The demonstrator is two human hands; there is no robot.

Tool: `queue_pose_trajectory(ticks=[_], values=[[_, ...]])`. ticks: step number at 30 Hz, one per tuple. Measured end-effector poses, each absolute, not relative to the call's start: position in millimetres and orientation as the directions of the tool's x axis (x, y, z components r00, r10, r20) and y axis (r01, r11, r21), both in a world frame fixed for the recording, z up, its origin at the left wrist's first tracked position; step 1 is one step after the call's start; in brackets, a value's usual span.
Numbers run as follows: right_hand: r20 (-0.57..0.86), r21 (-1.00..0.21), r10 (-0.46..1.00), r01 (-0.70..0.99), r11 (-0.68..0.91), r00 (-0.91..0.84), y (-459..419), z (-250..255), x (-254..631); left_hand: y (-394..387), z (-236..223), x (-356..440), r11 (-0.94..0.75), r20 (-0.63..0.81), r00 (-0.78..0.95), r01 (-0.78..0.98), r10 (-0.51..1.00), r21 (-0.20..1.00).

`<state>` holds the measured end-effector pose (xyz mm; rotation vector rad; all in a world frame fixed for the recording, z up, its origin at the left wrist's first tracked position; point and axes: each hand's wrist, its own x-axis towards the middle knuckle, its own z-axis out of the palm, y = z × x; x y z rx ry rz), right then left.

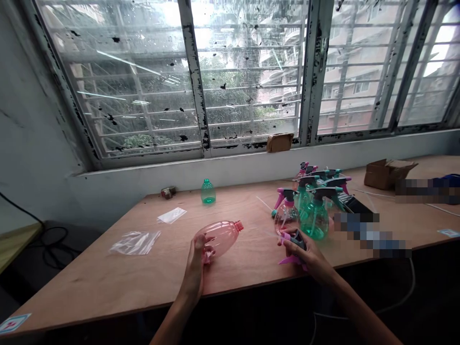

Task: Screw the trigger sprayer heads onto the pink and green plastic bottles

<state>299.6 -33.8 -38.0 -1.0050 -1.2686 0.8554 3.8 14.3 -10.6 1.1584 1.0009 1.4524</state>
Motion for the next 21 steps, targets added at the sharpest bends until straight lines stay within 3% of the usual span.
queue_pose_trajectory(ticks=[4,11,16,21], values=[[0.283,-0.958,0.959,0.045,0.284,-0.012,-28,-34,298,12,-11,3,-0.208,0.209,-0.006,-0.130,0.978,0.969],[0.214,-0.973,0.976,-0.093,0.210,-0.030,-15,-33,274,3,-8,18,-0.327,0.314,0.172,0.054,0.934,0.943],[0.258,-0.904,0.963,-0.334,0.269,0.076,-13,-41,268,6,-12,20,-0.280,0.279,0.074,0.010,0.957,0.960],[0.230,-0.853,0.969,-0.462,0.244,0.086,-15,-40,272,12,-13,17,-0.237,0.205,-0.145,-0.259,0.968,0.936]])
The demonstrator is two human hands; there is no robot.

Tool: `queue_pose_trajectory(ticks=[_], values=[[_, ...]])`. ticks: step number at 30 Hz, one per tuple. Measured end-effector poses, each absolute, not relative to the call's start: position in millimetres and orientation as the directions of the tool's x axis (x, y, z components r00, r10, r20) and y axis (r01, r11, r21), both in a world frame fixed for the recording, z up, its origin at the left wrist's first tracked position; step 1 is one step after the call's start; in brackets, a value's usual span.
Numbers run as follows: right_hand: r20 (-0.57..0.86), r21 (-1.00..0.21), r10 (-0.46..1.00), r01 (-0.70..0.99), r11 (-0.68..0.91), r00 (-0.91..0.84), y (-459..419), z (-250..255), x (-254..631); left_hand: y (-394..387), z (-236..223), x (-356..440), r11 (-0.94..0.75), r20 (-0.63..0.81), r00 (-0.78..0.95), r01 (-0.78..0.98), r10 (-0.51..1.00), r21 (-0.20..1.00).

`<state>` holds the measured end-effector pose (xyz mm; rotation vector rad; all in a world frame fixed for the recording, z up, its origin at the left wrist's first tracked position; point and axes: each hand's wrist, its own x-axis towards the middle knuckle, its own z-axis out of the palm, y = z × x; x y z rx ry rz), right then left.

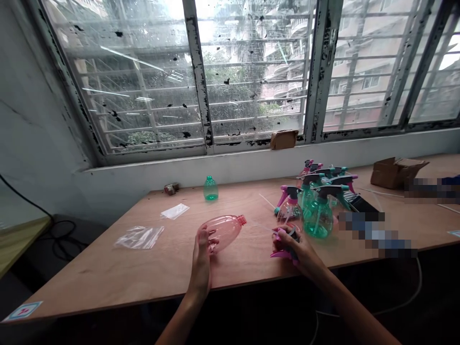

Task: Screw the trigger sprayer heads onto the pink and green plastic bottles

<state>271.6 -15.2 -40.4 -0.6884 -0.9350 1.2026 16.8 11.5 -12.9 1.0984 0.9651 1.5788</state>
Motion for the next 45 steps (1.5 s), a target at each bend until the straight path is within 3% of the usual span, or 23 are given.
queue_pose_trajectory(ticks=[5,12,18,27,35,39,45], values=[[0.259,-0.834,0.962,-0.481,0.269,0.089,-17.7,-37.8,272.3,14.8,-8.8,16.5,-0.238,0.171,-0.212,-0.349,0.962,0.906],[0.281,-0.899,0.960,-0.347,0.269,0.014,-16.8,-40.6,273.5,10.5,-10.9,17.0,-0.240,0.184,-0.188,-0.351,0.965,0.905],[0.285,-0.866,0.956,-0.408,0.288,0.069,-19.4,-40.2,273.7,11.3,-12.0,17.2,-0.282,0.211,-0.230,-0.341,0.950,0.897],[0.250,-0.916,0.967,-0.337,0.220,-0.049,-19.6,-37.7,274.9,6.7,-12.1,17.1,-0.315,0.277,-0.177,-0.248,0.944,0.916],[0.238,-0.942,0.967,-0.265,0.207,-0.093,-17.8,-39.5,276.3,5.9,-13.9,13.0,-0.385,0.339,-0.257,-0.153,0.905,0.910],[0.238,-0.918,0.970,-0.336,0.208,-0.048,-16.6,-40.6,277.3,6.4,-15.1,12.3,-0.359,0.336,-0.155,-0.160,0.929,0.919],[0.264,-0.900,0.964,-0.350,0.260,0.039,-15.0,-39.6,276.7,8.0,-16.3,11.7,-0.365,0.343,-0.178,-0.110,0.922,0.925]])
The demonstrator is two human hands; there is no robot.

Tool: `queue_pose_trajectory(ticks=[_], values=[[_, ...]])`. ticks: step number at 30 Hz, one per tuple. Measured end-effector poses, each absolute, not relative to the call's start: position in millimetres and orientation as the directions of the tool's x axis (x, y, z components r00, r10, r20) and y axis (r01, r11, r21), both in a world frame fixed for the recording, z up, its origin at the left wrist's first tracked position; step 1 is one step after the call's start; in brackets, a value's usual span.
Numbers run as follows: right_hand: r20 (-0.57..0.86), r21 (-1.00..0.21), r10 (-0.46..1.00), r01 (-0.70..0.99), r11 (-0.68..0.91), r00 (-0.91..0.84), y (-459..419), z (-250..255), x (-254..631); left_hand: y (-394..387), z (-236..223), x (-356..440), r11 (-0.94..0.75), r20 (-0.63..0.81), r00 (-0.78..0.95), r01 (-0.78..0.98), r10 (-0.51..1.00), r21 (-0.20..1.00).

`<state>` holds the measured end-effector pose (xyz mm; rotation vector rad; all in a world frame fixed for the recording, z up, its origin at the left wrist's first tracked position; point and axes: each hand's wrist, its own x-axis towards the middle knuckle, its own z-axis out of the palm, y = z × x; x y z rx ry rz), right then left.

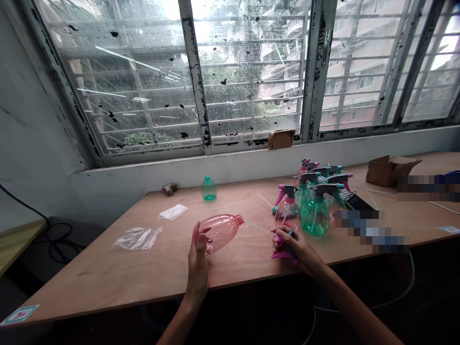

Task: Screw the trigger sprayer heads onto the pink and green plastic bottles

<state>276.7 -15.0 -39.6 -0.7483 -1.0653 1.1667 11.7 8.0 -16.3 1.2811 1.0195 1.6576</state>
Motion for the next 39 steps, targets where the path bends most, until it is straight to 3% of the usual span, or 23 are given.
queue_pose_trajectory(ticks=[6,13,24,29,35,39], values=[[0.245,-0.867,0.963,-0.419,0.270,0.113,-14,-37,276,1,-12,15,-0.393,0.394,-0.097,0.029,0.914,0.919],[0.286,-0.935,0.958,-0.223,0.276,-0.015,-15,-48,279,-6,-13,20,-0.393,0.373,0.172,0.098,0.912,0.914],[0.319,-0.945,0.947,-0.093,0.314,-0.047,-22,-44,281,-11,-13,19,-0.446,0.410,0.321,0.044,0.854,0.894],[0.330,-0.944,0.942,-0.007,0.330,-0.056,-25,-38,281,-10,-8,17,-0.490,0.375,0.456,0.163,0.807,0.856],[0.348,-0.932,0.934,0.073,0.354,-0.086,-25,-37,279,-4,-11,17,-0.319,0.225,0.448,0.145,0.865,0.937],[0.327,-0.942,0.941,0.046,0.332,-0.086,-24,-39,279,2,-20,19,-0.303,0.244,0.414,0.085,0.877,0.949]])
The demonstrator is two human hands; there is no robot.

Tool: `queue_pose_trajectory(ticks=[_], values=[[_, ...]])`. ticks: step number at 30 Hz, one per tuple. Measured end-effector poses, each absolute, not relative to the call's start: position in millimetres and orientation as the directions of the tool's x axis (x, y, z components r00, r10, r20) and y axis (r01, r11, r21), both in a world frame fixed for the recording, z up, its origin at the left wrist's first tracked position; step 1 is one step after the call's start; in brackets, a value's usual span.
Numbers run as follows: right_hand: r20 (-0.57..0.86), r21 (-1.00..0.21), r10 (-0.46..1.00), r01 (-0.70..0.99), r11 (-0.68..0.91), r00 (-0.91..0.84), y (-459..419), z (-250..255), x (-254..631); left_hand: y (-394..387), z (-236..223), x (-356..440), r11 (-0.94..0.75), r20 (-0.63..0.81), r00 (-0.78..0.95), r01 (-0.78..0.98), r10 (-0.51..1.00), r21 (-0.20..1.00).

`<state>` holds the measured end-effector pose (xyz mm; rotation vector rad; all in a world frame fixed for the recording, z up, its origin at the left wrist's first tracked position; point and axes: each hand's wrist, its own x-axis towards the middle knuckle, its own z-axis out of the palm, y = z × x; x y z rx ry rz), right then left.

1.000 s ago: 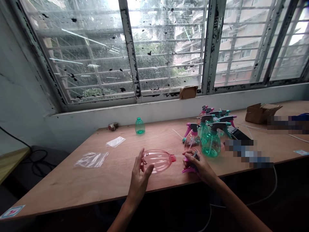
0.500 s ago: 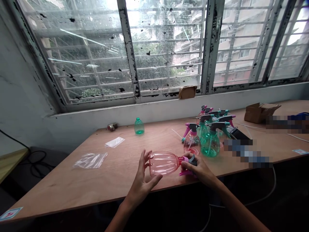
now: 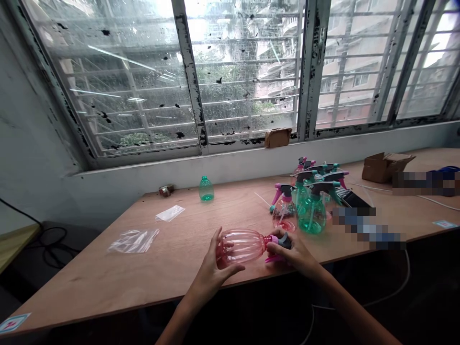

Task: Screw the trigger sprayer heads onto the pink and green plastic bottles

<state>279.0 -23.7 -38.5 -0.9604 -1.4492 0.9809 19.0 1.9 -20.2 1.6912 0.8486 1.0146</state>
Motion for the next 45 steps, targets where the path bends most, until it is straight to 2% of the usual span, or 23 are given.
queue_pose_trajectory(ticks=[4,6,9,13,20,28,33,40,45], values=[[0.311,-0.949,0.946,0.025,0.314,-0.094,-23,-39,279,3,-23,20,-0.392,0.323,0.404,0.096,0.855,0.915],[0.328,-0.943,0.941,0.035,0.332,-0.080,-23,-39,279,1,-20,19,-0.398,0.317,0.415,0.125,0.853,0.909],[0.359,-0.930,0.932,0.071,0.362,-0.053,-24,-37,278,0,-16,19,-0.310,0.241,0.451,0.086,0.860,0.947],[0.337,-0.935,0.939,0.093,0.343,-0.072,-26,-35,277,1,-15,19,-0.230,0.178,0.403,0.083,0.897,0.970],[0.283,-0.959,0.954,-0.024,0.282,-0.095,-26,-38,278,-2,-15,18,-0.372,0.291,0.436,0.113,0.852,0.921],[0.289,-0.955,0.951,0.042,0.295,-0.114,-27,-38,277,2,-15,15,-0.213,0.164,0.403,0.078,0.900,0.974],[0.281,-0.959,0.954,0.007,0.284,-0.106,-26,-37,278,2,-19,18,-0.334,0.285,0.442,0.035,0.851,0.942],[0.265,-0.962,0.954,0.029,0.271,-0.140,-27,-36,278,-1,-13,16,-0.231,0.189,0.404,0.059,0.895,0.971],[0.271,-0.960,0.951,0.033,0.279,-0.146,-28,-34,278,-1,-16,16,-0.361,0.306,0.441,0.045,0.844,0.931]])
